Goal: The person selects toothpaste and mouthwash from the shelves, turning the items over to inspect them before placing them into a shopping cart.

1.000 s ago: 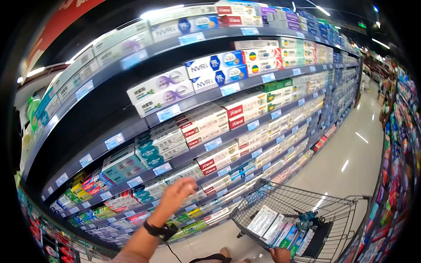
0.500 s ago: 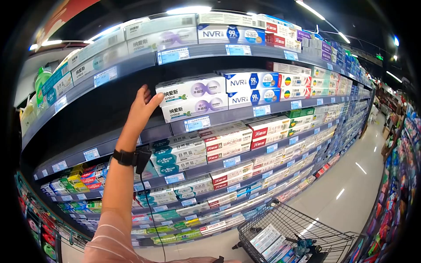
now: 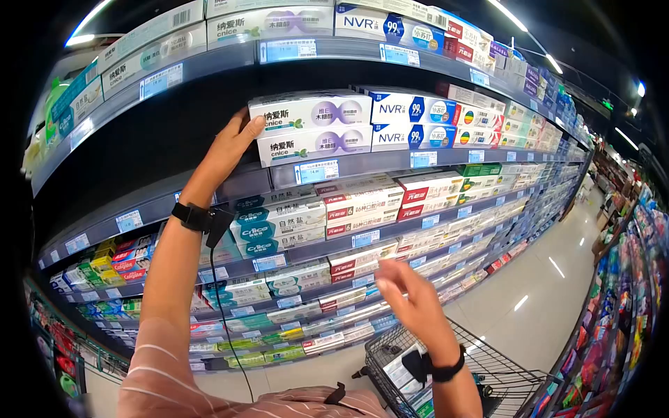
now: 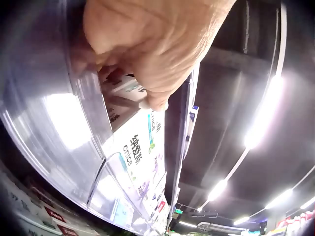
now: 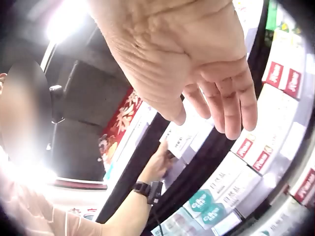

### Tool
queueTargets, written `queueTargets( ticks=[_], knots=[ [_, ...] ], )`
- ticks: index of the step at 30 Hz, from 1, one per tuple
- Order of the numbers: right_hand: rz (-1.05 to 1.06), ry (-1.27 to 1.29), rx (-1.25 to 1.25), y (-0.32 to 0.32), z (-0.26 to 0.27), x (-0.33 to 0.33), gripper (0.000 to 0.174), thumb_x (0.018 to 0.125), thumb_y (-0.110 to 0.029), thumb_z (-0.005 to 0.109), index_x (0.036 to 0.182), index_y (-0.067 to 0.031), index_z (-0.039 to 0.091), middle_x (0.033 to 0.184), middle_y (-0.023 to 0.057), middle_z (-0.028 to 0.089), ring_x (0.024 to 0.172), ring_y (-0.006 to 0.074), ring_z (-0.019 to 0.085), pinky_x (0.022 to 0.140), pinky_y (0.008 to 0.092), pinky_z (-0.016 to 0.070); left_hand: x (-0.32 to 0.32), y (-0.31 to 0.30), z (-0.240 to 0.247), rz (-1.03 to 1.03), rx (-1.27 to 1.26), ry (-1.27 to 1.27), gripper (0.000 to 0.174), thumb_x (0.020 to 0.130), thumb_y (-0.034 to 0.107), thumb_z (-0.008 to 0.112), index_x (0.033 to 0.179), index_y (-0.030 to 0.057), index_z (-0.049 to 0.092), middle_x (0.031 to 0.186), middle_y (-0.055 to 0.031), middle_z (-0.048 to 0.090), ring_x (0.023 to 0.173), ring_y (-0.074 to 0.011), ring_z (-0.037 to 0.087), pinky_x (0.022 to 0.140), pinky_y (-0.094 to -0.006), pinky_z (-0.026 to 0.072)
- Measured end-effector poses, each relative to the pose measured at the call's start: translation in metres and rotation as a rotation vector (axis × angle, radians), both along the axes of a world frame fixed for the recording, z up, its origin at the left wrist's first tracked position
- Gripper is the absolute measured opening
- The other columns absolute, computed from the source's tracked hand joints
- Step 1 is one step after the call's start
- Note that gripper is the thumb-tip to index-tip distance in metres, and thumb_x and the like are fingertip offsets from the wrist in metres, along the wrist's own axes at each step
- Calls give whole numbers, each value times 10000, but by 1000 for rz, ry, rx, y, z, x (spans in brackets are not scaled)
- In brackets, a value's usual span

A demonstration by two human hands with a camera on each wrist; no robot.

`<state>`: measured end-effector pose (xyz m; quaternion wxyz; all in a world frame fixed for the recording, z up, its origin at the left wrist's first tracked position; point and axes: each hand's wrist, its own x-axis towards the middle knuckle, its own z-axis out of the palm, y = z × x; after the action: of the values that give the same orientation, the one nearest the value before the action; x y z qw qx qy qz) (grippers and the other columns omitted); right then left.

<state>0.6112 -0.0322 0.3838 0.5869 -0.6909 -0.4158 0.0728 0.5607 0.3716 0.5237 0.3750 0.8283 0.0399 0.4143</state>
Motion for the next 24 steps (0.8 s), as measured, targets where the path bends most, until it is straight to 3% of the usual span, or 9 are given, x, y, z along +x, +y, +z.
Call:
queueTargets(
  ticks=[5,9,10,13,17,21,24],
  knots=[
    [132,-1,143,54,46,33,392,1013,-180,623,1358,-9,550,1063,104,700,946,132,659,815,275,525,-3,-6,1,76,-27,-120,781,920,508,703,1392,-78,491,1337,-266,590,1270,-332,579,1067,-387,453],
    [61,-101,242,104,80,76,423,1014,-188,591,1391,-10,525,1061,110,680,911,136,652,768,279,528,1,-8,-7,204,120,-242,579,928,360,751,1304,-34,555,1238,-182,629,1140,-246,620,982,-346,506],
    [41,-120,263,113,82,88,435,1010,-189,586,1399,-8,518,1064,111,677,904,139,653,753,280,529,-1,-14,-6,210,117,-281,520,921,341,764,1252,-18,584,1134,-137,653,1029,-193,624,923,-327,519],
    [-29,-184,289,133,82,120,476,994,-180,581,1430,-10,497,1068,114,672,879,148,652,709,284,527,-1,-14,-6,140,27,-221,515,930,343,757,1239,-32,586,1088,-113,666,997,-164,620,897,-307,518],
    [-37,-79,280,140,93,122,529,981,-183,584,1473,-23,472,1078,117,666,849,157,638,704,287,515,-1,-13,-6,118,22,-203,490,943,346,741,1210,-38,593,1065,-103,673,968,-147,623,881,-290,518],
    [-88,-299,167,154,87,141,607,1002,-192,565,1566,-84,371,1097,84,626,904,139,635,712,279,539,-4,-25,-6,244,179,-170,476,962,350,716,1197,-44,592,1086,-137,675,975,-168,640,884,-304,520],
    [-89,-354,162,159,86,140,623,995,-181,570,1574,-87,362,1015,77,639,834,135,620,674,283,527,-4,-30,-8,310,241,-169,477,971,353,701,1201,-49,586,1100,-161,674,1000,-188,651,899,-317,520]
  ],
)
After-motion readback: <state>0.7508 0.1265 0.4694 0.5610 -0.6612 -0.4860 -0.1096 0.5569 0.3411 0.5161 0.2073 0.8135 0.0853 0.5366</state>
